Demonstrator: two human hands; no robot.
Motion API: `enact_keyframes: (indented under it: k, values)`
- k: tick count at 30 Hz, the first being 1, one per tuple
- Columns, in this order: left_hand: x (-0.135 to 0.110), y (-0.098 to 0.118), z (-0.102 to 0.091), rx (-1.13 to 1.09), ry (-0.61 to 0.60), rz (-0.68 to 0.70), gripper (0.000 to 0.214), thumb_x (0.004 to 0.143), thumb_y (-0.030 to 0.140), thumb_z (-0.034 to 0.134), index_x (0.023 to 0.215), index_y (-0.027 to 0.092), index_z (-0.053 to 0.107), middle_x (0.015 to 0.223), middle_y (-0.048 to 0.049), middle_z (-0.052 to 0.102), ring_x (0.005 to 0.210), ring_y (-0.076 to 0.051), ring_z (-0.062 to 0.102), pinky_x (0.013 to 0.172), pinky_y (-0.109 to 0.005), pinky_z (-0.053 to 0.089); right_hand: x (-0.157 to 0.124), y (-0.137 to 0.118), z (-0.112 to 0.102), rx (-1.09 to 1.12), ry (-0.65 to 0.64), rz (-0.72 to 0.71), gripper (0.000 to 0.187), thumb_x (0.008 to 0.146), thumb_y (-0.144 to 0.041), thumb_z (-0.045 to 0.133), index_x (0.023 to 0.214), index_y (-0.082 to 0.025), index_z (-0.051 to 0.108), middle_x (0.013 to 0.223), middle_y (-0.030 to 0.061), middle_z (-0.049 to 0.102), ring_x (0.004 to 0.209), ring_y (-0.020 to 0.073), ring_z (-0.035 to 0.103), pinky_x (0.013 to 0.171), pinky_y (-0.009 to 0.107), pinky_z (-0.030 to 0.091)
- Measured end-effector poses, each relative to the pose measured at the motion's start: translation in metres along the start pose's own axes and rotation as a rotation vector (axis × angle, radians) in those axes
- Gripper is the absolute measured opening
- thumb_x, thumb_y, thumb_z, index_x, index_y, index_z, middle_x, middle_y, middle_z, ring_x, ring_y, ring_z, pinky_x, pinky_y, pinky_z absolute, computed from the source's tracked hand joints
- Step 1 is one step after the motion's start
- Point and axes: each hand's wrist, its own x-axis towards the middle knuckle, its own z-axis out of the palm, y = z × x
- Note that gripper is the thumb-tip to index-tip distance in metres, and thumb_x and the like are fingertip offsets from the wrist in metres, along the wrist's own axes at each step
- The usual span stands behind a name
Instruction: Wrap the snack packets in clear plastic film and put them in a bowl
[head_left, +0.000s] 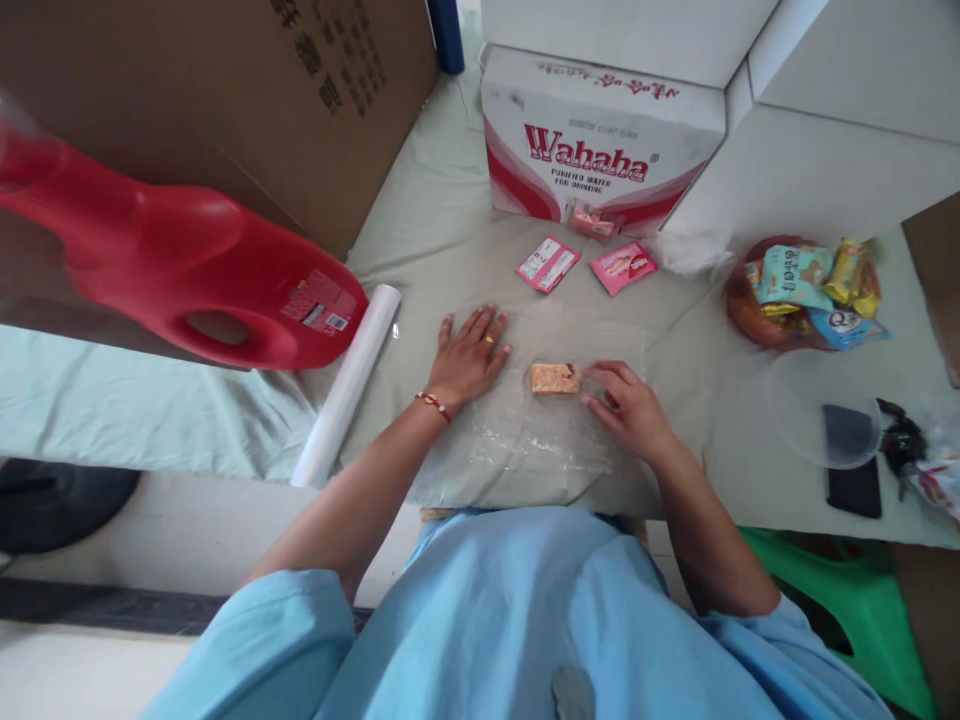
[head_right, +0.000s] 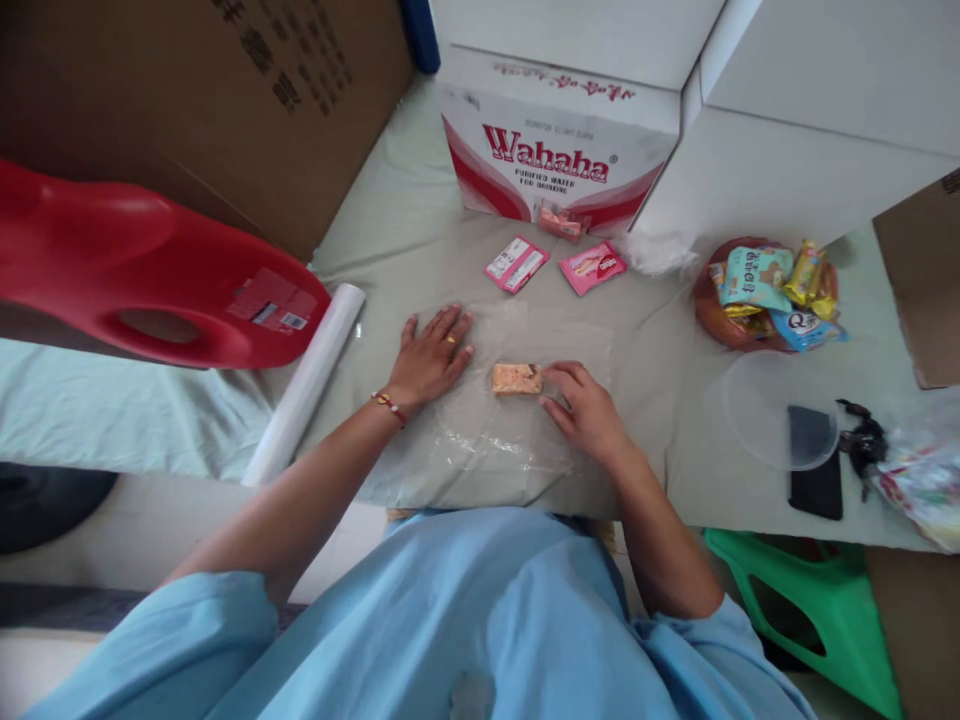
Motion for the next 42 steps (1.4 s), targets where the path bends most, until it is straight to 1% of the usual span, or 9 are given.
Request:
enact_keyframes:
  k: [3,7,11,16,20,28,32,38,42]
  values:
    - [-0.005,-0.006,-0.003,-0.084,0.104,-0.053,0.064,0.109,0.048,0.030,0.167,0.022,0.032,0.178,-0.0143,0.024,0.165,-0.029,0.023,0.133,-0.060,0.015,-0.039,0.004,-0.019,0.020,-0.032,0.018,0.023,0.105,-0.040,0.057,0.119,-0.030,0.072,0.102,0.0089,0.075,0.085,0.0251,0.072,0.079,0.043,0.062]
    - [-0.040,-0.006,-0.016,-0.212,0.292,0.049,0.061,0.106,0.048,0.044,0.160,0.020,0.041,0.171,-0.0181,0.039,0.164,-0.029,0.026,0.133,-0.055,0.023,-0.088,0.009,-0.024,0.024,-0.009,-0.035,0.028,0.099,-0.040,0.069,0.127,-0.036,0.070,0.119,0.0100,0.075,0.109,0.0322,0.071,0.094,0.054,0.061]
    - [-0.098,-0.001,-0.019,-0.341,0.075,0.347,0.049,0.102,0.047,0.053,0.146,0.026,0.054,0.156,-0.0143,0.059,0.153,-0.027,0.047,0.130,-0.054,0.033,-0.112,0.017,-0.009,0.006,0.019,-0.015,0.046,0.094,-0.041,0.075,0.138,-0.038,0.066,0.135,0.0124,0.069,0.122,0.0352,0.067,0.101,0.059,0.059]
    - [-0.134,-0.004,-0.001,-0.331,-0.083,0.389,0.029,0.102,0.047,0.058,0.116,0.024,0.069,0.152,-0.0153,0.064,0.148,-0.029,0.055,0.128,-0.056,0.036,-0.102,0.021,0.001,-0.021,0.036,-0.008,0.018,0.102,-0.032,0.062,0.112,-0.033,0.076,0.122,0.0109,0.074,0.110,0.0316,0.069,0.094,0.056,0.059]
    - [-0.119,-0.006,-0.007,-0.454,-0.069,0.281,0.027,0.107,0.034,0.046,0.098,0.025,0.069,0.128,-0.0107,0.078,0.129,-0.024,0.069,0.116,-0.048,0.050,-0.080,0.019,-0.020,0.046,-0.046,-0.032,0.018,0.104,-0.031,0.056,0.103,-0.030,0.074,0.109,0.0092,0.078,0.100,0.0274,0.071,0.089,0.048,0.059]
    - [-0.048,-0.015,-0.049,-0.551,-0.054,0.010,0.034,0.097,0.053,0.051,0.094,0.024,0.069,0.090,-0.0042,0.078,0.082,-0.022,0.070,0.082,-0.035,0.057,-0.004,0.037,-0.061,0.092,-0.055,0.130,0.030,0.100,-0.052,0.058,0.097,-0.026,0.072,0.086,0.0038,0.075,0.078,0.0203,0.069,0.074,0.033,0.056]
    - [-0.012,-0.019,-0.043,-0.532,-0.026,-0.033,0.028,0.093,0.047,0.052,0.092,0.025,0.068,0.082,-0.0033,0.075,0.075,-0.022,0.067,0.077,-0.034,0.056,0.033,0.058,-0.057,0.058,-0.061,0.207,0.031,0.098,-0.049,0.057,0.098,-0.023,0.073,0.083,0.0041,0.074,0.071,0.0196,0.065,0.067,0.031,0.053]
    - [0.010,-0.026,-0.025,-0.423,0.011,-0.095,0.022,0.090,0.037,0.053,0.093,0.024,0.071,0.088,-0.0077,0.076,0.081,-0.026,0.069,0.083,-0.041,0.056,0.048,0.033,-0.042,-0.297,0.213,0.103,0.029,0.098,-0.032,0.053,0.110,-0.022,0.078,0.111,0.0157,0.073,0.108,0.0331,0.066,0.099,0.053,0.054]
    - [0.006,-0.030,-0.025,-0.388,0.103,-0.096,0.024,0.091,0.032,0.055,0.104,0.021,0.071,0.100,-0.0103,0.073,0.098,-0.028,0.068,0.094,-0.044,0.056,0.047,-0.004,-0.010,-0.129,-0.013,-0.081,0.031,0.104,-0.030,0.050,0.119,-0.029,0.077,0.123,0.0118,0.071,0.114,0.0268,0.067,0.098,0.043,0.057]
